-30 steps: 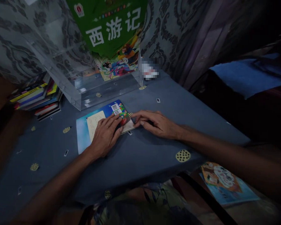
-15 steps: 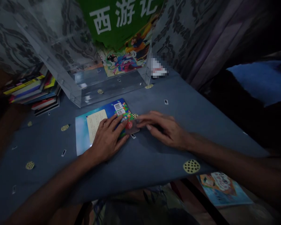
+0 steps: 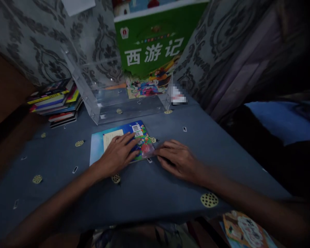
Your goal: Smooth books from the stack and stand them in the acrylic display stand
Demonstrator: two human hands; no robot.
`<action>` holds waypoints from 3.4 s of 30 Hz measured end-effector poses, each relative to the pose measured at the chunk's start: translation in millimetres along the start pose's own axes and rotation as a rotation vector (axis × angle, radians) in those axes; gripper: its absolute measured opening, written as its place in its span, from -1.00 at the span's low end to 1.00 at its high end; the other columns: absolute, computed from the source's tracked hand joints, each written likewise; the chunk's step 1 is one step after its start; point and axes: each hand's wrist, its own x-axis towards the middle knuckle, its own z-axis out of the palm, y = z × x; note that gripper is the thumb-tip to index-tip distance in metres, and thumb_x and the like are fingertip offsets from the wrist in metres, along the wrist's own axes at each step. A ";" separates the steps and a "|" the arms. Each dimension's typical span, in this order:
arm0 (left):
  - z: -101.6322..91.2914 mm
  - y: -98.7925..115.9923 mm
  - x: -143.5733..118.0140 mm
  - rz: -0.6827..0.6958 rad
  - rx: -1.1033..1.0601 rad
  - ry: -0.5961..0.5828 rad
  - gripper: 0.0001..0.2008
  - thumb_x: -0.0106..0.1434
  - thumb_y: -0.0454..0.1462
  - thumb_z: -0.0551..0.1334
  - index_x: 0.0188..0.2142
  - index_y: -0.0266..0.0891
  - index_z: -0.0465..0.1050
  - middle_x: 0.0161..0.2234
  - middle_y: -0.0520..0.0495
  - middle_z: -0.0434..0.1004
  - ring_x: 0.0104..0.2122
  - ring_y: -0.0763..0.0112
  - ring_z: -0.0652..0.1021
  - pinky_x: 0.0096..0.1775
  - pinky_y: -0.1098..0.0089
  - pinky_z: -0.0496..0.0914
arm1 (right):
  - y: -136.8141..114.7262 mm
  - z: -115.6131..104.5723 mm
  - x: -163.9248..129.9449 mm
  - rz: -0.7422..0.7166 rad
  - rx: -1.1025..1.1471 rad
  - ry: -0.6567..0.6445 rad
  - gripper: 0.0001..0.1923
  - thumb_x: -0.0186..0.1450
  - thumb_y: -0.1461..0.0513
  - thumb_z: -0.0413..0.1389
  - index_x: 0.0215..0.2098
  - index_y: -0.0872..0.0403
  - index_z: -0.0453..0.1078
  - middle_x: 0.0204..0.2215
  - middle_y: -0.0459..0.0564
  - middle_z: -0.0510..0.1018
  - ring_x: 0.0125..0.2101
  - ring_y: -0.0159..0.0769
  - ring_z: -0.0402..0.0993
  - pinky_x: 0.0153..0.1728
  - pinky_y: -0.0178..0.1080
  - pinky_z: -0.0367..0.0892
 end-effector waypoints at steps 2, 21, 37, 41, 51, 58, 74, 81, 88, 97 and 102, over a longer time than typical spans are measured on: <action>-3.1 -20.4 1.1 -0.068 0.033 -0.013 -0.53 0.49 -0.09 0.01 0.31 -0.16 0.24 0.34 -0.20 0.25 0.31 0.07 0.30 0.21 -0.03 0.26 | -2.4 0.0 0.9 -0.009 -0.029 0.011 -0.79 0.39 0.34 -0.01 -0.23 0.11 0.47 -0.41 0.01 0.55 -0.37 -0.27 0.45 -0.30 -0.21 0.31; -2.8 -76.3 -56.7 -0.352 0.075 0.103 -0.50 0.49 -0.10 -0.08 0.25 -0.28 0.33 0.18 -0.30 0.43 0.13 0.00 0.47 0.08 -0.07 0.39 | -41.3 6.1 4.2 0.052 -0.402 -0.102 -0.82 0.38 0.36 0.01 -0.27 0.08 0.45 -0.41 0.02 0.62 -0.31 -0.15 0.46 -0.22 -0.13 0.23; -2.3 -40.1 -170.7 -0.146 -0.061 0.190 -0.57 0.52 -0.14 -0.02 0.29 -0.14 0.28 0.30 -0.19 0.32 0.30 0.21 0.34 0.27 0.07 0.26 | -41.0 15.2 0.0 -0.001 -0.385 -0.051 -0.76 0.42 0.31 0.00 -0.20 0.10 0.52 -0.37 0.10 0.63 -0.29 -0.05 0.47 -0.27 -0.08 0.24; -0.1 -20.9 -188.7 -0.059 -0.048 0.280 -0.61 0.50 -0.26 0.04 0.26 -0.12 0.32 0.21 -0.19 0.45 0.23 0.22 0.43 0.24 0.07 0.30 | -40.0 18.2 -1.9 0.015 -0.371 -0.030 -0.77 0.42 0.29 0.01 -0.15 0.09 0.53 -0.36 0.09 0.64 -0.28 -0.05 0.48 -0.28 -0.08 0.26; -6.0 -10.4 -184.7 -0.033 -0.044 0.323 -0.71 0.47 -0.30 0.08 0.08 -0.21 0.48 0.06 -0.23 0.58 0.11 0.18 0.55 0.09 0.10 0.43 | -39.7 20.9 -1.3 -0.015 -0.380 -0.007 -0.83 0.42 0.31 0.04 -0.15 0.10 0.49 -0.36 0.08 0.64 -0.29 -0.08 0.50 -0.31 -0.11 0.22; -15.0 -27.3 -168.3 -0.077 -0.189 0.252 -0.73 0.49 -0.24 0.07 -0.05 -0.20 0.54 -0.07 -0.17 0.62 -0.03 0.28 0.60 0.04 0.19 0.46 | -36.9 21.8 -2.2 -0.035 -0.357 0.005 -0.80 0.44 0.30 0.01 -0.14 0.13 0.48 -0.35 0.09 0.63 -0.29 -0.08 0.48 -0.30 -0.10 0.25; -33.1 -94.7 -129.7 -0.318 -0.217 -0.276 0.16 0.14 0.36 0.16 0.46 -0.21 -0.24 0.46 -0.29 -0.36 0.44 -0.06 -0.20 0.36 -0.05 -0.16 | -32.7 12.8 7.6 -0.022 -0.383 -0.034 -0.75 0.47 0.28 -0.04 -0.21 0.13 0.49 -0.45 0.02 0.60 -0.37 -0.15 0.46 -0.35 -0.15 0.20; -27.7 -98.5 -129.9 -0.290 -0.165 -0.274 0.18 0.12 0.37 0.16 0.46 -0.22 -0.27 0.46 -0.30 -0.33 0.44 -0.07 -0.16 0.36 -0.07 -0.13 | -51.2 32.2 70.7 0.019 -0.228 -0.142 -0.67 0.46 0.25 -0.07 -0.27 0.10 0.53 -0.35 0.07 0.66 -0.30 -0.14 0.55 -0.21 -0.08 0.34; -21.4 -102.4 -131.7 -0.253 -0.155 -0.222 0.18 0.10 0.38 0.16 0.46 -0.21 -0.24 0.46 -0.32 -0.24 0.43 -0.06 -0.08 0.35 -0.05 -0.05 | -77.1 108.5 147.5 0.044 0.066 -0.449 -0.44 0.50 0.14 -0.14 0.35 0.30 0.13 0.34 0.30 0.24 0.37 -0.07 0.10 0.34 0.03 0.09; -15.2 -105.0 -135.4 -0.270 -0.151 -0.193 0.16 0.11 0.39 0.14 0.47 -0.12 -0.26 0.47 -0.25 -0.26 0.43 -0.09 -0.08 0.34 -0.08 -0.05 | -24.2 99.6 125.8 0.183 -0.041 -0.451 -0.32 0.48 -0.02 -0.18 0.40 0.25 0.05 0.40 0.27 0.10 0.42 -0.05 -0.06 0.38 0.09 -0.02; -17.1 -104.5 -134.9 -0.270 -0.142 -0.199 0.16 0.11 0.38 0.15 0.47 -0.17 -0.24 0.47 -0.25 -0.26 0.43 -0.10 -0.08 0.35 -0.08 -0.03 | 5.1 74.9 98.8 0.347 -0.127 -0.404 -0.25 0.48 -0.07 -0.26 0.40 0.30 0.06 0.40 0.30 0.11 0.41 -0.02 -0.04 0.38 0.11 -0.03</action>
